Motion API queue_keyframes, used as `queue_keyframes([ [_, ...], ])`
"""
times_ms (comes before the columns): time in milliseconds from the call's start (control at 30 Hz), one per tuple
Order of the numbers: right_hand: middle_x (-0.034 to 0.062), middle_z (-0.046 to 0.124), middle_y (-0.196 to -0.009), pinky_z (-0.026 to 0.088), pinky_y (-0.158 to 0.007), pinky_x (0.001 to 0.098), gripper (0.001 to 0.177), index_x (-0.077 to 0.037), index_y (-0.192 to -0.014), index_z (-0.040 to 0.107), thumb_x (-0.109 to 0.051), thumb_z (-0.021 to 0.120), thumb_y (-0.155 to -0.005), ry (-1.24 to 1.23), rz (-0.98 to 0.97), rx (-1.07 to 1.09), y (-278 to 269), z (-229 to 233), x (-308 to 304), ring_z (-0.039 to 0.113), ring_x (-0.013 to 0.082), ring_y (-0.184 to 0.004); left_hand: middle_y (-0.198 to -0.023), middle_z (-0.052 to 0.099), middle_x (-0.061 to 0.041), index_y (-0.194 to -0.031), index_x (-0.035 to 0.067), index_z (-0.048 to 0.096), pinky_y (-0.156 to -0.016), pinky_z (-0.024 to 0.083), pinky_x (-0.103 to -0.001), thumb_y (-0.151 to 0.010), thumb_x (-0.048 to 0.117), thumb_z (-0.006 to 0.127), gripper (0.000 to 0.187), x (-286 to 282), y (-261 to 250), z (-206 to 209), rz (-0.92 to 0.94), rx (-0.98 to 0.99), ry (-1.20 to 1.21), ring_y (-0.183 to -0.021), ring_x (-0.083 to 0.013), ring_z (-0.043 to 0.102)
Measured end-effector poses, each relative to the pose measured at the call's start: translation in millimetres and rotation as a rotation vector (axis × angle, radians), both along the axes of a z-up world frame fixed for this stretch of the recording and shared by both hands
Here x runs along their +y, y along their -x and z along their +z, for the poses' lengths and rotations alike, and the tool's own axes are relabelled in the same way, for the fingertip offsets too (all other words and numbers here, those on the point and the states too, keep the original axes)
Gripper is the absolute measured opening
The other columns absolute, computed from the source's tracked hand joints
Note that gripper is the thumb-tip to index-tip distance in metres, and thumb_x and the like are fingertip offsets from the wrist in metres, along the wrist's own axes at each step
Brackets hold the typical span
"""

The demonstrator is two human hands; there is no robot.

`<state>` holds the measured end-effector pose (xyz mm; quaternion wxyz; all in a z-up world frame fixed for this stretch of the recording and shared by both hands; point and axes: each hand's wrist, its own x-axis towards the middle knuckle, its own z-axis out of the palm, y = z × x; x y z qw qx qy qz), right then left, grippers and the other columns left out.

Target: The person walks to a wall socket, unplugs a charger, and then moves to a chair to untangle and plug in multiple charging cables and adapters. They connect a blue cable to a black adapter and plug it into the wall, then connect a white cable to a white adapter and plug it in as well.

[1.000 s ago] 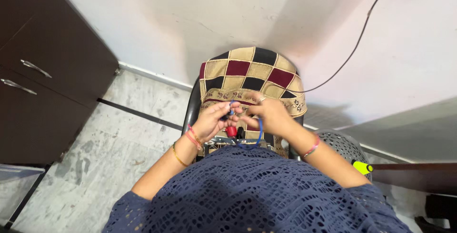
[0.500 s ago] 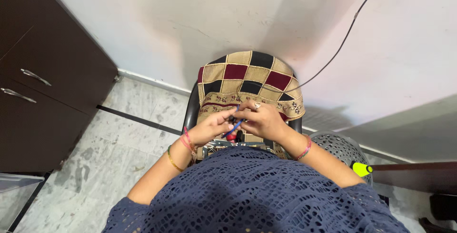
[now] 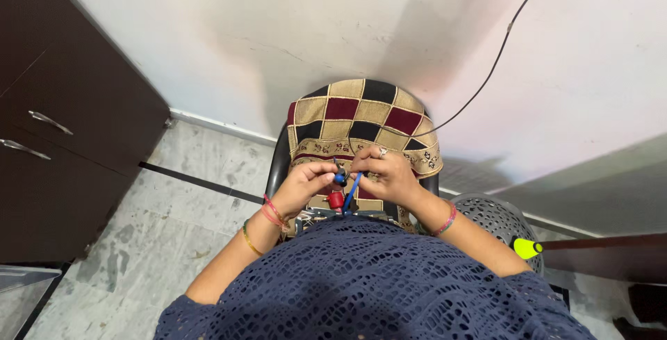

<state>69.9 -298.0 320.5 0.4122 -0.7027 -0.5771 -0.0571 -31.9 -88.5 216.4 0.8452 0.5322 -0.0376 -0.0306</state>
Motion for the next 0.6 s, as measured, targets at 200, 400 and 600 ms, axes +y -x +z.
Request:
queue_keyframes([
  [200,0.0032,0.068,-0.091,0.056,-0.068,0.0309,0.013,-0.009,-0.093,0.075,-0.008,0.081,-0.082,0.0,-0.01,0.025,2.1,-3.4,-0.2,0.071,0.0192,-0.081,-0.103,0.073,-0.008,-0.12,-0.002,0.066,-0.08,0.06,-0.03,-0.097,0.007,0.069,0.025,-1.0,1.4,-1.2,0.013,-0.029,0.032,-0.087,-0.0135,0.072],
  [400,0.0008,0.069,-0.092,0.055,-0.063,0.0296,0.014,-0.01,-0.094,0.075,-0.01,0.08,-0.081,0.017,-0.021,-0.07,3.9,-2.2,-0.6,0.07,0.0169,-0.075,-0.107,0.073,-0.006,-0.113,-0.002,0.066,-0.072,0.059,-0.026,-0.097,0.006,0.07,0.019,-5.6,4.5,4.5,0.054,-0.094,0.007,-0.081,-0.0093,0.069],
  [600,0.001,0.069,-0.093,0.053,-0.059,0.0292,0.015,-0.011,-0.094,0.075,-0.011,0.081,-0.081,0.041,-0.02,-0.099,9.9,-1.3,-4.2,0.068,0.0164,-0.07,-0.096,0.073,-0.007,-0.109,0.0,0.066,-0.06,0.051,-0.022,-0.095,0.006,0.064,0.015,-10.4,4.9,4.4,0.156,-0.024,-0.063,-0.068,-0.0082,0.064],
])
